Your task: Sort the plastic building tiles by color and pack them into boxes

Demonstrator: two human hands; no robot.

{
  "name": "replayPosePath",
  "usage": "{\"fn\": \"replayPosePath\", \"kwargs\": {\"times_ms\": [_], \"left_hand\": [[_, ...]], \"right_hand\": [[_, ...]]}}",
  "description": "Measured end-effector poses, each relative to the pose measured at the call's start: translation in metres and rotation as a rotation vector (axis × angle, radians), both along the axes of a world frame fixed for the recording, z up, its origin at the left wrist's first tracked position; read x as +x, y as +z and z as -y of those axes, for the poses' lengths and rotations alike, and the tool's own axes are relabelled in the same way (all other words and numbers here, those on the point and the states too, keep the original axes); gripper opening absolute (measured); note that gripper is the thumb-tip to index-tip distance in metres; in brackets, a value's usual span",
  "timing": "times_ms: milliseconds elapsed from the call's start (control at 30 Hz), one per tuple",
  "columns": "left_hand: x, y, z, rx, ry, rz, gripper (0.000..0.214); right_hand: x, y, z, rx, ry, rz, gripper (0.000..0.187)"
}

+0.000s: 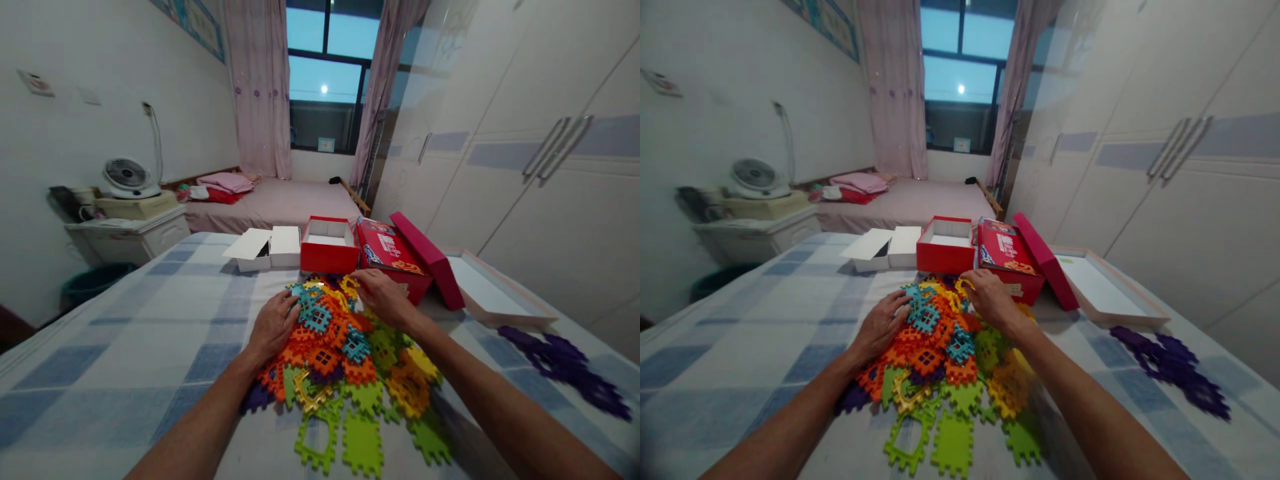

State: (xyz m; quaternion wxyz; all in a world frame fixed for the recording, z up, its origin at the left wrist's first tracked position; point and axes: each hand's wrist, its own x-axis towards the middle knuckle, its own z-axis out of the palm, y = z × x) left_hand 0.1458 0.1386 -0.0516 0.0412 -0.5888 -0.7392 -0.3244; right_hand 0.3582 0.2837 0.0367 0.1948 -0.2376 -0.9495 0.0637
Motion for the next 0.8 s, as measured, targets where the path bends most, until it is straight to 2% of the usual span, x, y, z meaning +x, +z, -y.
{"fn": "replayPosePath", "kwargs": {"times_ms": [133, 267, 500, 633, 800], "left_hand": [[0.002, 0.000, 0.001, 0.007, 0.003, -0.011, 0.037], [0.004, 0.001, 0.000, 0.033, 0.007, -0.035, 0.035], [0.003, -0.001, -0.001, 0.036, 0.012, -0.056, 0.033], [0.002, -0.006, -0.003, 0.063, 0.023, -0.079, 0.031], [0.003, -0.006, -0.003, 0.058, 0.024, -0.082, 0.032]], "right_hand": [[-0.047, -0.004, -0.009, 0.110, -0.094, 0.241, 0.033], [-0.065, -0.011, -0.009, 0.128, -0.159, 0.317, 0.031], [-0.077, -0.009, -0.018, 0.077, -0.196, 0.428, 0.030], [-0.075, -0.008, -0.023, -0.006, -0.153, 0.465, 0.034], [-0.064, -0.012, -0.017, -0.081, -0.089, 0.376, 0.033]]}}
